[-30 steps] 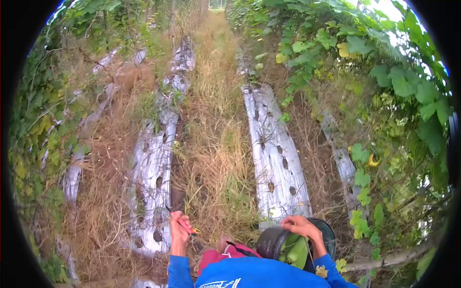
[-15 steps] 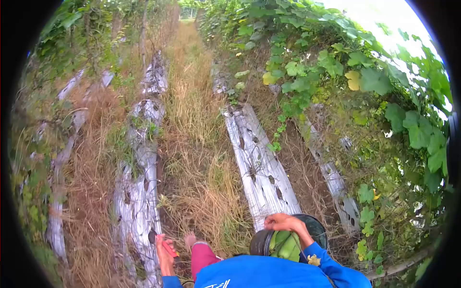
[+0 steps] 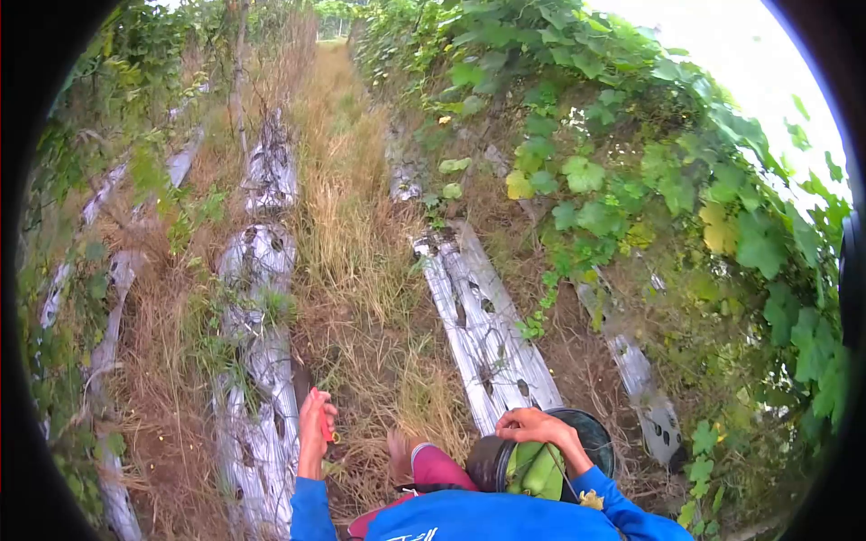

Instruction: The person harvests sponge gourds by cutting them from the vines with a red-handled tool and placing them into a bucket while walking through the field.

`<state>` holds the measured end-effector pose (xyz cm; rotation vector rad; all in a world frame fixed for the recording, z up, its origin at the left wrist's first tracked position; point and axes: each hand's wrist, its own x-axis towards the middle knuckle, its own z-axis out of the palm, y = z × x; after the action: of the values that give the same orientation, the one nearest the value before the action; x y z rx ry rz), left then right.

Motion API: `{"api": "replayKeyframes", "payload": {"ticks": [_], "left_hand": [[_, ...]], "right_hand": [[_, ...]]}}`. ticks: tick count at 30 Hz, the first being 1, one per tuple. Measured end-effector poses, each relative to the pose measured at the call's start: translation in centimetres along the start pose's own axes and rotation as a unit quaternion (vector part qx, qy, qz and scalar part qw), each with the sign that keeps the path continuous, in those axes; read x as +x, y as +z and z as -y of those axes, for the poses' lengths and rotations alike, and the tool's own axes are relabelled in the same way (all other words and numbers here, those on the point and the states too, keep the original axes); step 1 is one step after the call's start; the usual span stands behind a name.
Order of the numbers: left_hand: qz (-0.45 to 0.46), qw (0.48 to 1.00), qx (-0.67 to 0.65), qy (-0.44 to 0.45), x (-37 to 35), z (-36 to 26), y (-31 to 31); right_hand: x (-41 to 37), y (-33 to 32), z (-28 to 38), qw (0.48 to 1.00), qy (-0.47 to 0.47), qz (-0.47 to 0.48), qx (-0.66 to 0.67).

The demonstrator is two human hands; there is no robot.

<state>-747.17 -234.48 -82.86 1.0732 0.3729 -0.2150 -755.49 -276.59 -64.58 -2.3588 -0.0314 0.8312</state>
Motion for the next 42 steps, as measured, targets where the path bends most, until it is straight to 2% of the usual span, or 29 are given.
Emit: {"api": "replayKeyframes", "payload": {"ticks": [2,4,6,7,8,10,11,13,14,17,19,21,22,23,24,25,27,30,31,32,34,36,38,40,42], "left_hand": [[0.013,1.000,-0.028,0.004,4.8,-0.9,1.7],[0.008,1.000,-0.024,0.002,9.5,-0.4,2.4],[-0.016,0.999,-0.051,-0.005,14.7,0.9,3.4],[-0.034,0.995,-0.079,-0.047,17.6,1.9,3.8],[-0.070,0.992,-0.079,-0.069,19.3,2.0,5.3],[-0.078,0.989,-0.056,-0.113,23.6,1.1,8.8],[-0.071,0.990,-0.055,-0.108,26.0,0.0,10.8],[-0.006,0.997,0.002,-0.081,30.3,-1.5,15.0],[-0.003,0.997,-0.003,-0.074,32.3,-2.6,16.8],[0.088,0.993,0.072,0.003,38.2,-8.0,21.9],[0.107,0.988,0.102,0.043,42.7,-11.5,24.3],[0.126,0.975,0.154,0.099,47.0,-15.7,26.5],[0.129,0.975,0.154,0.099,49.8,-17.1,27.1],[0.139,0.970,0.154,0.124,53.0,-18.4,27.4],[0.148,0.965,0.155,0.148,56.2,-19.5,27.4],[0.150,0.966,0.155,0.144,59.1,-20.1,27.2],[0.149,0.971,0.144,0.117,65.3,-22.4,27.8],[0.163,0.970,0.131,0.121,73.0,-25.3,29.9],[0.179,0.966,0.125,0.140,75.5,-26.0,31.3],[0.187,0.965,0.129,0.129,77.4,-26.8,32.9],[0.236,0.945,0.139,0.178,81.0,-29.6,36.9],[0.263,0.930,0.140,0.214,85.0,-31.8,40.9],[0.277,0.930,0.128,0.204,88.3,-34.3,45.0],[0.281,0.931,0.117,0.202,91.0,-36.1,49.1],[0.278,0.934,0.107,0.200,93.5,-36.9,52.7]], "right_hand": [[4.6,-3.4,0.3,0.998,0.027,0.014,-0.055],[10.0,-5.9,-2.5,0.998,0.014,-0.006,-0.068],[14.3,-9.8,-4.1,0.992,0.121,0.019,0.029],[16.5,-11.5,-6.1,0.995,0.100,0.018,0.023],[17.2,-14.1,-4.6,0.994,0.112,0.013,0.013],[18.6,-19.0,-1.0,0.988,0.146,-0.022,0.039],[20.0,-20.8,-1.2,0.990,0.128,-0.008,0.055],[22.8,-23.8,-3.0,0.994,0.075,0.012,0.079],[24.2,-25.3,-2.5,0.994,0.069,0.017,0.078],[29.1,-30.6,-1.1,0.998,0.062,0.018,0.022],[31.8,-35.7,0.7,0.994,-0.013,-0.015,-0.105],[35.6,-40.9,2.6,0.986,-0.008,-0.055,-0.157],[38.2,-43.5,2.7,0.988,-0.034,-0.078,-0.132],[40.3,-45.8,3.9,0.988,-0.008,-0.095,-0.118],[42.2,-47.6,5.1,0.979,-0.057,-0.153,-0.125],[44.5,-49.6,6.5,0.976,-0.039,-0.170,-0.129],[49.1,-51.3,8.4,0.971,-0.033,-0.218,-0.093],[54.4,-53.1,10.8,0.984,-0.071,-0.163,-0.016],[55.3,-53.4,11.4,0.990,-0.028,-0.138,-0.016],[56.1,-53.6,11.6,0.990,-0.016,-0.139,-0.007],[57.7,-54.3,11.8,0.993,-0.034,-0.110,0.011],[59.4,-54.8,10.9,0.993,-0.014,-0.114,0.021],[60.7,-55.3,10.4,0.993,0.005,-0.103,0.061],[62.0,-56.1,8.5,0.992,-0.022,-0.107,0.068],[62.9,-57.6,8.4,0.985,0.047,-0.089,0.141]]}}
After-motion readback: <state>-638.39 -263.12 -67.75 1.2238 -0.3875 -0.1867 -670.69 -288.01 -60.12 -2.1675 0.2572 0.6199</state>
